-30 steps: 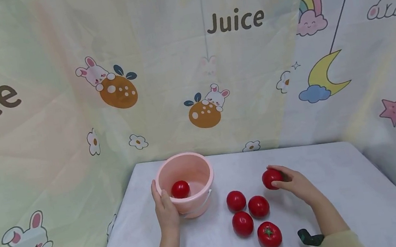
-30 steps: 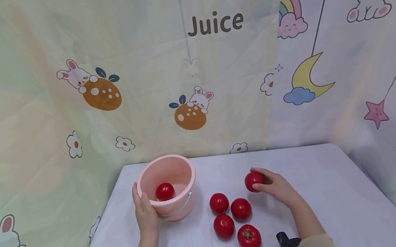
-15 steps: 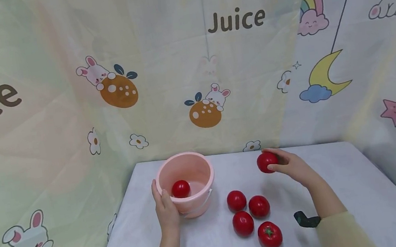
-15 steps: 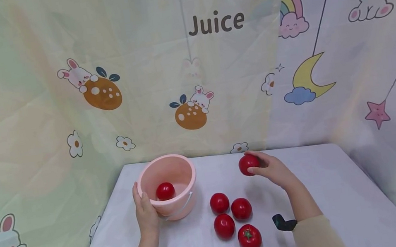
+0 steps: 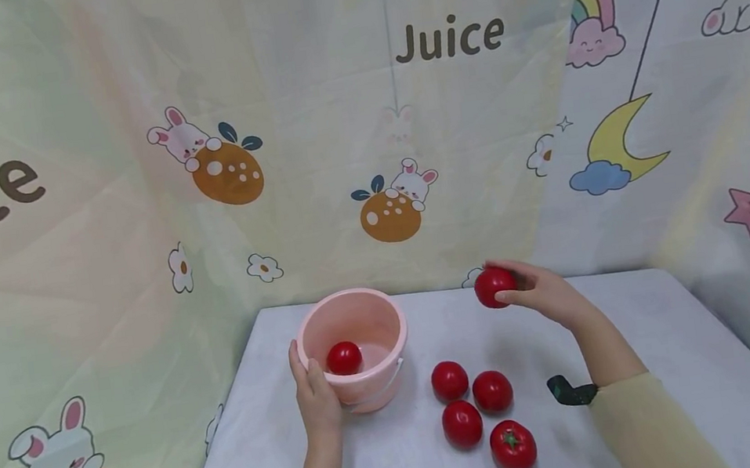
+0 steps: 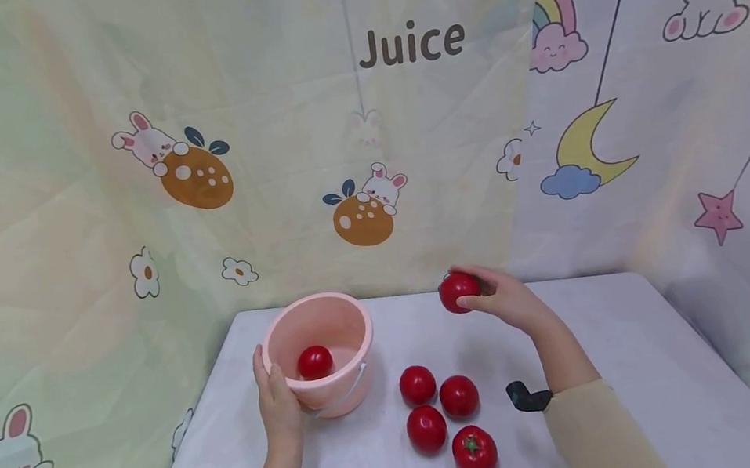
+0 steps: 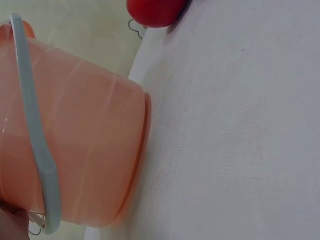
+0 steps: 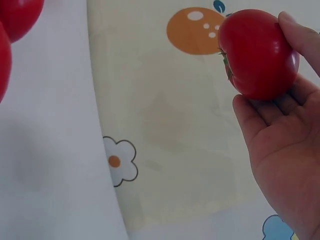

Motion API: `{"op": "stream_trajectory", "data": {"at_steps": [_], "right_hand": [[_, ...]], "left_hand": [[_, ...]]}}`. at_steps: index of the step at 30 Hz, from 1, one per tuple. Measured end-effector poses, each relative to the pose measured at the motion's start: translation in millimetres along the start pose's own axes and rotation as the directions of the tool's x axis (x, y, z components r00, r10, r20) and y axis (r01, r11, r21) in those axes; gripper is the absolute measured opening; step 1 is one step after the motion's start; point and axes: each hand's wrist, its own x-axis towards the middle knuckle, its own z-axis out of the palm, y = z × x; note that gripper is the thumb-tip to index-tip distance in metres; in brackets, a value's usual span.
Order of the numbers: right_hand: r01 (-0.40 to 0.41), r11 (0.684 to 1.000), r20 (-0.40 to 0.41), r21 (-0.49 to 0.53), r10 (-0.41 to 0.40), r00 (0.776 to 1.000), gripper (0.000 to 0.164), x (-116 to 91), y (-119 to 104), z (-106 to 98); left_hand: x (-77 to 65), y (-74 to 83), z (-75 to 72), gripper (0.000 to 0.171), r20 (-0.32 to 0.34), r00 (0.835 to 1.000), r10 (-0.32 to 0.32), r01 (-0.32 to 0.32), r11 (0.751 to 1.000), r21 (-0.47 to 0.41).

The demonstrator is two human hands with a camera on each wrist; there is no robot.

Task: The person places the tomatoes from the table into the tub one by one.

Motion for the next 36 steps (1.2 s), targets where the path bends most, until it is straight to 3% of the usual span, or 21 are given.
{"op": "stream_trajectory", "data": {"at_steps": [20,36], "right_hand": [[0.098,0.994,0.119,0.040,-0.102,0.988,0.072,49,-58,40],[0.139,0.990,0.201,0.023,-0.141,0.969,0.070,72,-93,86]], "left_hand": [[1.5,-3.1,0.0,0.065,-0.003,1.000,-0.009,0.009,1.000,-0.004],[0.5,-1.8,0.2,0.062,-0.008,1.000,-0.001,0.001,1.000,0.003]]}}
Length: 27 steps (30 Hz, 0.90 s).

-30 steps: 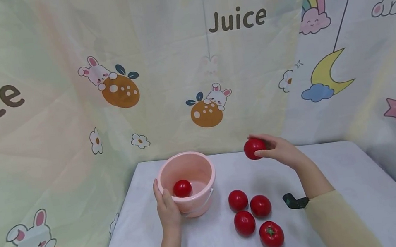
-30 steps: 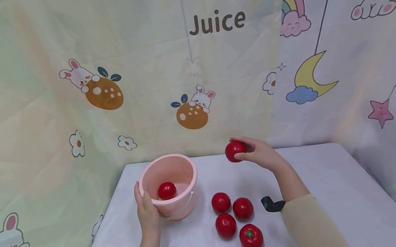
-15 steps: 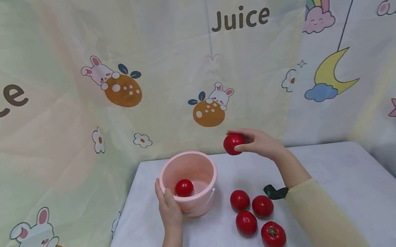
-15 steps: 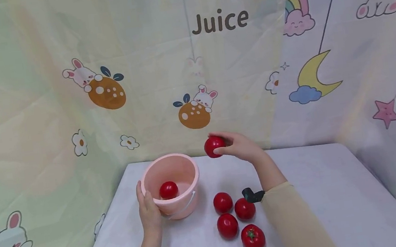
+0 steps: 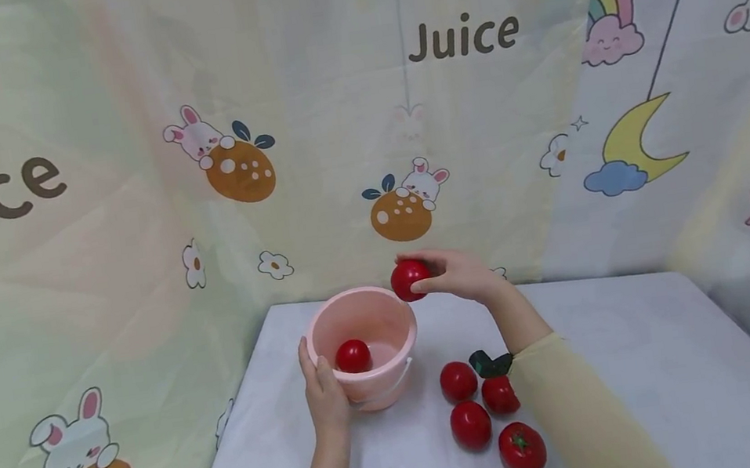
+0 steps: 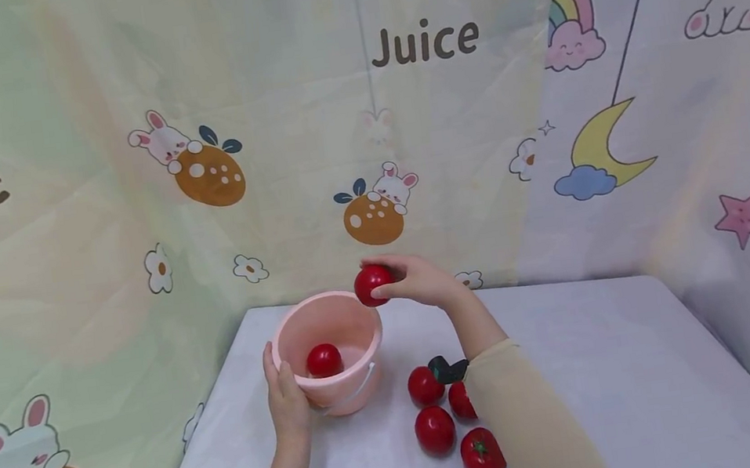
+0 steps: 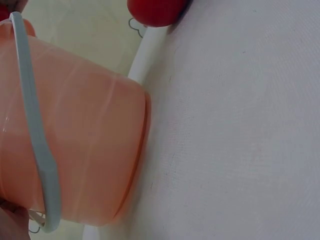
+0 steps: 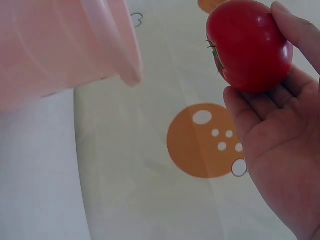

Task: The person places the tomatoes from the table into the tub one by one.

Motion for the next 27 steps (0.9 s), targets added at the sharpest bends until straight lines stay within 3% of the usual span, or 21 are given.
{"op": "stream_trajectory", "data": {"at_steps": [6,12,27], "right_hand": [[-0.002,0.999,0.048,-0.032,0.004,0.999,0.067,14,-8,12],[0.047,0.998,0.121,-0.051,-0.041,0.992,0.062,27,-15,22],[0.036,0.993,0.336,-0.111,0.004,0.942,0.061,60,-38,39]], "left_hand": [[0.2,0.3,-0.8,0.059,0.004,1.000,-0.010,0.010,1.000,-0.005],[-0.1,1.1,-0.2,0.062,0.006,1.000,-0.010,0.010,1.000,-0.003],[-0.7,0.2,-0.4,0.067,-0.003,1.000,-0.017,0.017,1.000,0.002]]}}
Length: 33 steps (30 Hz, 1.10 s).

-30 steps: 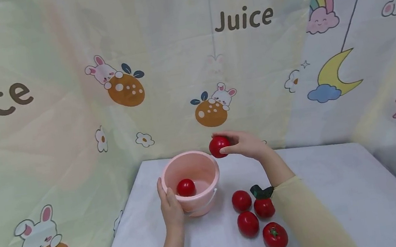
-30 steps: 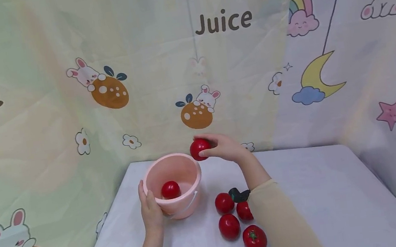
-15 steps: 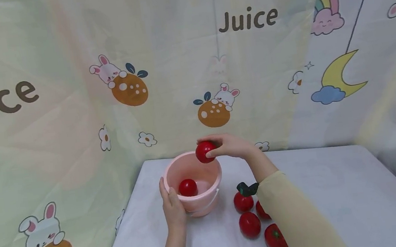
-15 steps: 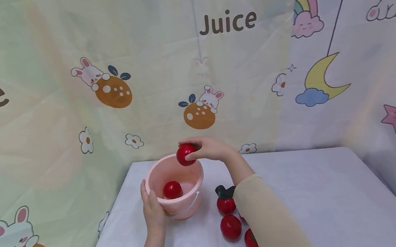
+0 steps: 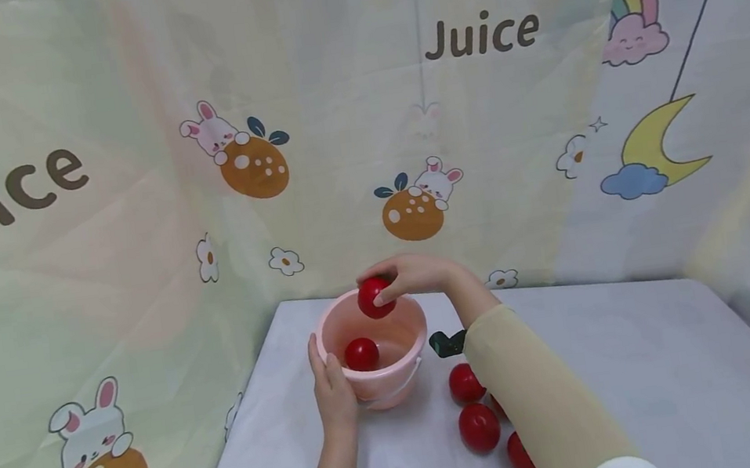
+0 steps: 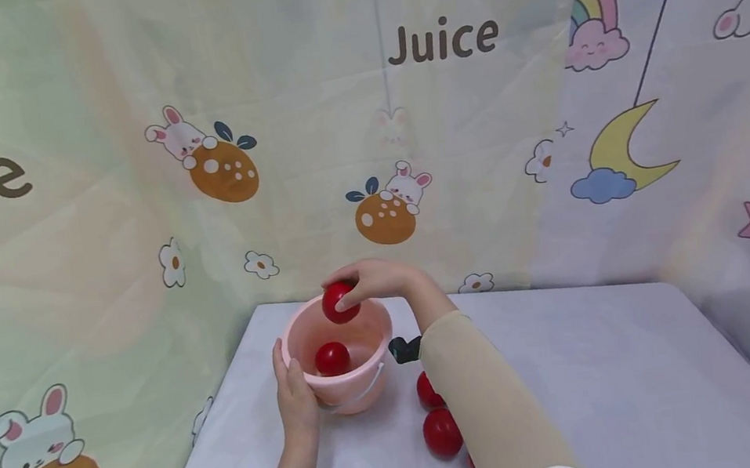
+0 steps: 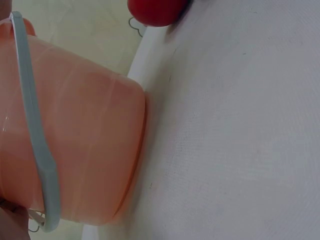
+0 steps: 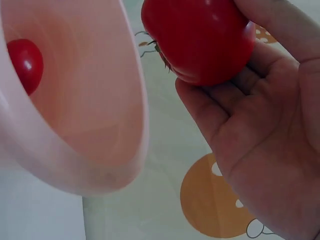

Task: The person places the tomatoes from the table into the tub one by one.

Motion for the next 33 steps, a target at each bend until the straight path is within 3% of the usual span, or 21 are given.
{"op": "stream_trajectory", "data": {"at_steps": [14,28,33], "right_hand": [[-0.045,0.993,0.163,-0.109,0.062,0.985,0.059,31,-4,7],[-0.092,0.968,0.288,-0.233,0.159,0.945,0.049,56,-8,38],[-0.141,0.975,0.323,-0.171,0.190,0.927,0.043,60,-5,50]], "left_hand": [[2.6,-1.2,-1.0,0.067,-0.003,1.000,0.004,-0.004,1.000,-0.008],[4.7,0.3,-0.5,0.064,-0.014,1.000,-0.004,0.004,1.000,0.006],[4.7,-1.1,-0.4,0.063,0.004,1.000,-0.014,0.014,1.000,0.004]]}}
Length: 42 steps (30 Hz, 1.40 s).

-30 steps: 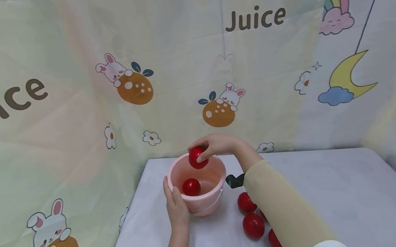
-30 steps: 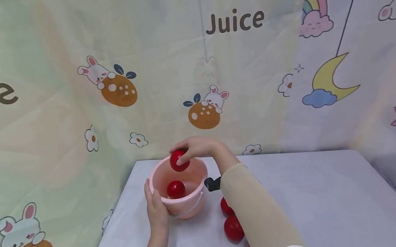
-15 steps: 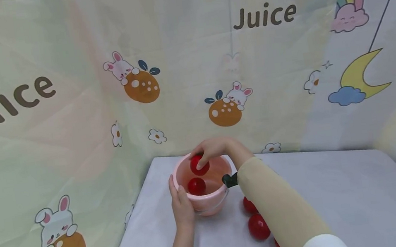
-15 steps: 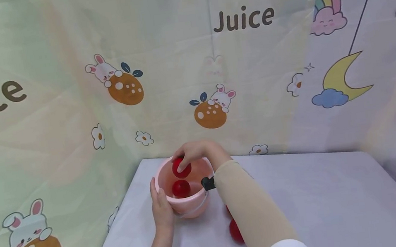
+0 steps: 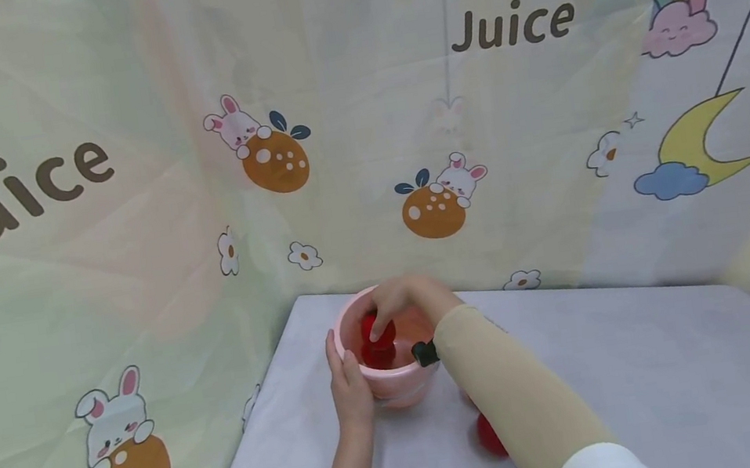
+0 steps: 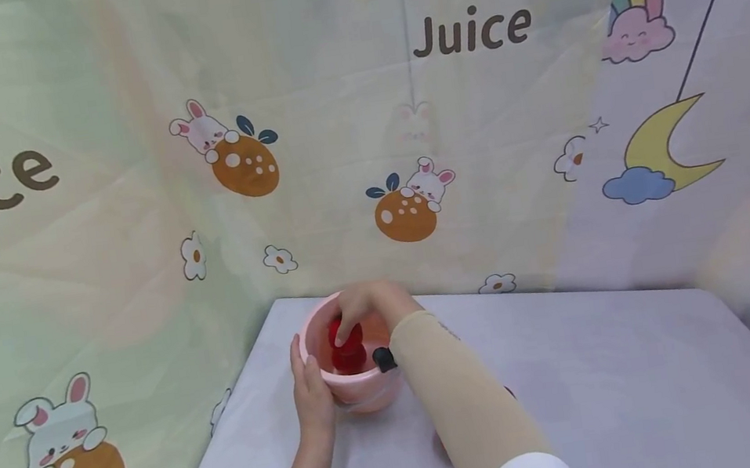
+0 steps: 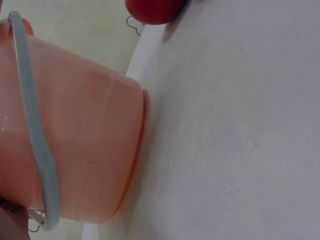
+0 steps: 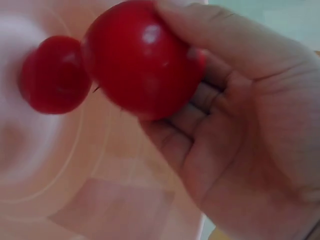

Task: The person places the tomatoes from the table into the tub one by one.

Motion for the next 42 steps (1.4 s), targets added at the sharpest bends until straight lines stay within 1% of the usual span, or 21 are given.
{"op": "stream_trajectory", "data": {"at_steps": [3,8,15,18,22,26,30,33,35,38,40,42], "right_hand": [[0.017,0.999,0.021,0.043,-0.017,1.000,0.043,2,2,4],[0.044,0.998,0.008,0.033,-0.044,0.999,0.043,5,7,6],[0.033,0.998,-0.011,0.059,-0.033,0.999,0.050,4,11,7],[0.035,0.997,-0.006,0.062,-0.034,0.999,0.050,1,11,7],[0.025,0.997,-0.024,0.077,-0.023,0.999,0.048,-3,9,6],[0.040,0.998,-0.038,0.054,-0.038,0.999,0.049,-10,4,3],[0.095,0.995,-0.039,-0.014,-0.095,0.995,0.049,-21,1,-3],[0.132,0.991,-0.059,-0.036,-0.134,0.989,0.049,-30,2,-8],[0.150,0.988,-0.084,-0.043,-0.153,0.985,0.048,-36,5,-11],[0.167,0.986,-0.133,-0.026,-0.169,0.977,0.050,-47,12,-14],[0.185,0.983,-0.167,-0.011,-0.184,0.969,0.049,-55,17,-16],[0.204,0.979,-0.204,0.006,-0.199,0.959,0.052,-64,21,-16]], "left_hand": [[-1.6,1.1,0.8,0.062,0.006,1.000,0.008,-0.008,1.000,-0.004],[-3.2,2.7,0.5,0.057,-0.002,1.000,0.028,-0.028,1.000,-0.005],[-2.2,-0.8,1.2,0.060,-0.014,0.999,0.030,-0.030,1.000,0.002],[-2.0,-1.5,1.4,0.060,-0.013,0.999,0.032,-0.032,0.999,0.001],[-2.5,-0.7,0.8,0.059,-0.005,1.000,0.030,-0.030,1.000,-0.005],[-3.3,0.3,0.4,0.060,-0.005,1.000,0.029,-0.029,1.000,-0.004],[-3.7,1.1,1.3,0.060,-0.010,0.999,0.033,-0.033,0.999,-0.005],[-3.6,1.0,1.9,0.058,-0.009,0.999,0.037,-0.037,0.999,-0.013],[-3.7,0.7,2.1,0.059,-0.007,0.999,0.034,-0.034,0.999,-0.019],[-4.8,0.8,2.3,0.060,-0.004,1.000,0.031,-0.031,0.999,-0.026],[-5.4,1.1,2.2,0.060,-0.006,0.999,0.031,-0.031,0.999,-0.022],[-6.3,2.3,1.6,0.062,-0.011,0.999,0.030,-0.030,0.999,-0.018]]}}
